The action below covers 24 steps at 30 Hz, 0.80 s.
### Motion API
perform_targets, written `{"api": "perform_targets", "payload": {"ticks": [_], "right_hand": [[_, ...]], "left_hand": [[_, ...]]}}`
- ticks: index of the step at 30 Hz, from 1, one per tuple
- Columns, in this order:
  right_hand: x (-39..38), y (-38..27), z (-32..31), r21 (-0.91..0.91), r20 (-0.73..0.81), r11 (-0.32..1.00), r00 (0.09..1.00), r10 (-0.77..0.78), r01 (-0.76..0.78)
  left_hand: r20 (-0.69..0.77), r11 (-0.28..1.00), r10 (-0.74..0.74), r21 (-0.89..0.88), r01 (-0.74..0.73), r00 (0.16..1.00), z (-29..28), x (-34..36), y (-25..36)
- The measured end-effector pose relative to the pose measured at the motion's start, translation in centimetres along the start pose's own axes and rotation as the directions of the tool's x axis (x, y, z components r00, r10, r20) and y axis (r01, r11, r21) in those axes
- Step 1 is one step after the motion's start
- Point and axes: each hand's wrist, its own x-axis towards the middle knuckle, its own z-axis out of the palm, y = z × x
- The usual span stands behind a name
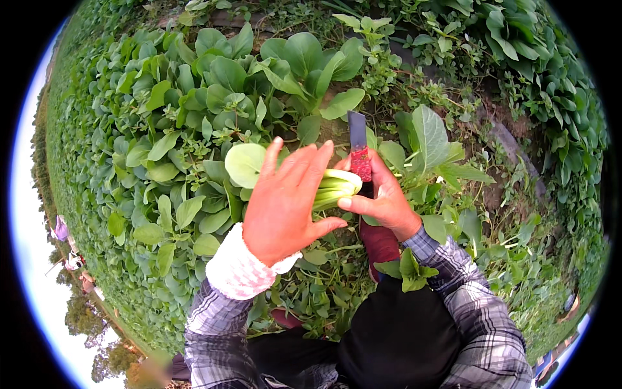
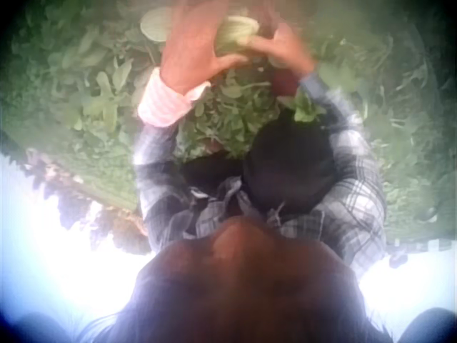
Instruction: The person harvests leafy green vegetables in a field using a knife to cut the stems. They gather the cut vegetables into bunches and place them into a white plastic basket.
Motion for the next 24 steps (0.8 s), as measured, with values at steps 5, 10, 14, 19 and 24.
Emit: {"api": "perform_targets", "payload": {"ticks": [5, 10, 14, 19, 24], "right_hand": [[0.3, 2.4, -1.5, 0.334, -0.238, 0.931, 0.942, 0.234, -0.147], [1.9, 5.8, -4.1, 0.078, -0.461, 0.970, 0.855, 0.239, -0.229], [3.7, 6.6, -4.1, 0.012, -0.378, 0.952, 0.880, 0.288, -0.306], [6.4, 9.1, -4.8, -0.109, -0.218, 0.843, 0.840, 0.497, -0.527], [8.6, 10.0, -2.6, -0.159, -0.232, 0.856, 0.861, 0.453, -0.493]], "left_hand": [[0.238, 0.988, -0.128, 0.110, 0.104, 0.963, 4.8, 1.2, -2.1], [0.212, 0.877, 0.133, 0.429, -0.215, 0.968, 7.8, 6.4, -3.0], [0.260, 0.754, -0.070, 0.646, -0.120, 0.963, 8.4, 9.7, -7.7], [0.177, 0.682, -0.167, 0.731, -0.016, 0.970, 5.8, 7.9, -11.0], [0.067, 0.655, -0.135, 0.755, 0.038, 0.989, 6.0, 4.2, -13.1]]}}
